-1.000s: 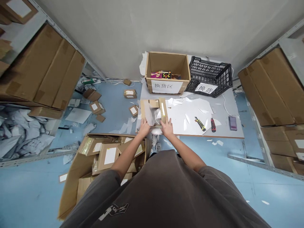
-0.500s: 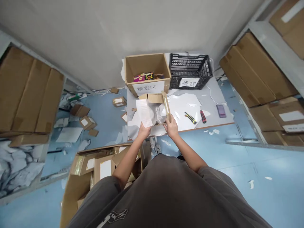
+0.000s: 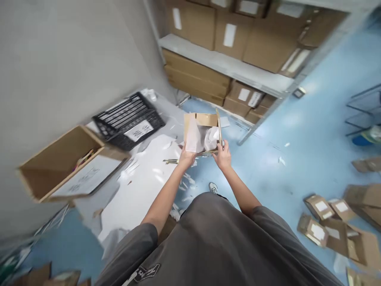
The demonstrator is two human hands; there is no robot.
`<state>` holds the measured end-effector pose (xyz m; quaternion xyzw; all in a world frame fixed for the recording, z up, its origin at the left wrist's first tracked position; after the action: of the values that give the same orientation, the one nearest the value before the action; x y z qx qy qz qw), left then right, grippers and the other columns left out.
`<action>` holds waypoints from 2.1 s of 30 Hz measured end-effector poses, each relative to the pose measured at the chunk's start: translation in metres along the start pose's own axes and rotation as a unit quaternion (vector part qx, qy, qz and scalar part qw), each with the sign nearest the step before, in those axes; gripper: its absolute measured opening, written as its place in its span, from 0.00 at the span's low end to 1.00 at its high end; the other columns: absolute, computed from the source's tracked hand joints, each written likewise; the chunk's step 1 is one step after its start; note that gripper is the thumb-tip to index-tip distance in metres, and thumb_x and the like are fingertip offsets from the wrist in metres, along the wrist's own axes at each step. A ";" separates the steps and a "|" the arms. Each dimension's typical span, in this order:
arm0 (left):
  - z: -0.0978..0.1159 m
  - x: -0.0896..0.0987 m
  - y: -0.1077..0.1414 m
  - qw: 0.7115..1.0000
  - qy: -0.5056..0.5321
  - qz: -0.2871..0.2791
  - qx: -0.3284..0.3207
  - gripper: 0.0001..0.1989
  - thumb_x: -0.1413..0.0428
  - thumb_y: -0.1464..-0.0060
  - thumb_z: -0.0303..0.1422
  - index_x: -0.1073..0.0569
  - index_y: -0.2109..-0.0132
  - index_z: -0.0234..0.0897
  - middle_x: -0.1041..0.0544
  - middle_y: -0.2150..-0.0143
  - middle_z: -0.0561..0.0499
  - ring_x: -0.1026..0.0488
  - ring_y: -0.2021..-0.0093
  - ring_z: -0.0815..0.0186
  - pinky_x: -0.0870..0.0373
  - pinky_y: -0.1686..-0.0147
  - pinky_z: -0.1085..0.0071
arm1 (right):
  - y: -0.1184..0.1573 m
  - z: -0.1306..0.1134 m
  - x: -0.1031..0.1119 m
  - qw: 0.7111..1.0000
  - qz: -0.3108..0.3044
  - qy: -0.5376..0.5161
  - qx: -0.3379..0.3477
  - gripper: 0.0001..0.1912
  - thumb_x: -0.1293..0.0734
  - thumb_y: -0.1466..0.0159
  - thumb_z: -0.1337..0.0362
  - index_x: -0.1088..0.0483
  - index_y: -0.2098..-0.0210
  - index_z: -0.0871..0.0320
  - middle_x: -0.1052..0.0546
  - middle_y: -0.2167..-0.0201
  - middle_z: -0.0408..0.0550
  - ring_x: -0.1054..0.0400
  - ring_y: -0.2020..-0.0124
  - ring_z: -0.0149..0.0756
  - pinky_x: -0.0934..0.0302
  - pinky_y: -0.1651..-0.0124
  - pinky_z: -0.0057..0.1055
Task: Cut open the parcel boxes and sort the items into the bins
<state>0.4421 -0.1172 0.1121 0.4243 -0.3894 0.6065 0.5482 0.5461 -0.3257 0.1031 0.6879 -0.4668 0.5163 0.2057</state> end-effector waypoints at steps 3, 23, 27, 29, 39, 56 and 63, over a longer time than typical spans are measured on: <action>0.061 -0.026 -0.084 0.996 -0.029 -0.004 -0.089 0.22 0.41 0.39 0.22 0.15 0.42 0.43 0.35 0.21 0.45 0.55 0.15 0.46 0.62 0.16 0.42 | -0.017 0.087 0.022 0.998 0.019 0.000 -0.066 0.33 0.24 0.34 0.58 0.35 0.34 0.55 0.44 0.23 0.70 0.31 0.33 0.61 0.27 0.40 0.53; 0.068 -0.031 -0.134 0.998 -0.014 0.031 0.050 0.36 0.35 0.38 0.30 0.30 0.25 0.43 0.49 0.15 0.41 0.61 0.15 0.42 0.52 0.20 0.37 | -0.110 0.132 0.004 0.992 -0.100 0.050 0.057 0.55 0.24 0.34 0.49 0.51 0.18 0.58 0.50 0.19 0.71 0.51 0.21 0.67 0.45 0.27 0.62; 0.007 0.007 -0.056 0.981 -0.014 0.102 0.166 0.36 0.35 0.38 0.32 0.32 0.25 0.41 0.51 0.15 0.39 0.64 0.15 0.41 0.53 0.21 0.36 | -0.129 0.012 -0.034 0.969 -0.126 0.020 0.210 0.53 0.25 0.33 0.50 0.51 0.17 0.57 0.52 0.18 0.69 0.53 0.21 0.67 0.46 0.26 0.63; -0.024 0.025 0.007 0.959 -0.022 0.140 0.244 0.35 0.35 0.37 0.32 0.32 0.25 0.40 0.51 0.15 0.38 0.65 0.15 0.41 0.51 0.22 0.36 | -0.120 -0.061 -0.056 0.943 -0.140 -0.002 0.301 0.52 0.25 0.33 0.51 0.51 0.18 0.56 0.53 0.18 0.68 0.53 0.21 0.67 0.46 0.26 0.64; -0.011 0.028 0.483 0.703 -0.056 0.302 0.641 0.36 0.37 0.35 0.35 0.35 0.24 0.40 0.45 0.17 0.39 0.50 0.19 0.41 0.49 0.20 0.41 | 0.164 -0.389 -0.117 0.685 -0.226 -0.139 0.678 0.50 0.27 0.32 0.54 0.51 0.18 0.54 0.58 0.17 0.64 0.54 0.21 0.69 0.48 0.26 0.71; 0.302 -0.127 0.762 0.280 -0.028 0.335 0.899 0.38 0.34 0.38 0.36 0.33 0.24 0.42 0.49 0.15 0.42 0.56 0.16 0.41 0.52 0.20 0.38 | 0.627 -0.450 -0.058 0.265 -0.344 -0.191 0.880 0.50 0.29 0.29 0.56 0.57 0.16 0.57 0.64 0.16 0.62 0.63 0.18 0.70 0.55 0.23 0.73; 0.327 -0.190 0.687 0.223 0.032 0.325 0.919 0.45 0.30 0.42 0.39 0.36 0.22 0.43 0.53 0.14 0.42 0.59 0.16 0.39 0.51 0.20 0.38 | 0.623 -0.371 -0.087 0.198 -0.391 -0.130 0.889 0.50 0.28 0.29 0.56 0.55 0.16 0.55 0.63 0.15 0.61 0.64 0.18 0.71 0.57 0.22 0.74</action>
<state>-0.2056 -0.5529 0.0379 0.4518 0.3502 0.6847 -0.4522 -0.1816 -0.3034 0.0428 0.5688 0.6091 0.3476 -0.4297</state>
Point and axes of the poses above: each hand's wrist, its own y-axis away from the middle knuckle, its own x-axis out of the back of the hand, z = x × y, the point moved 4 cm from there along -y, towards the middle knuckle
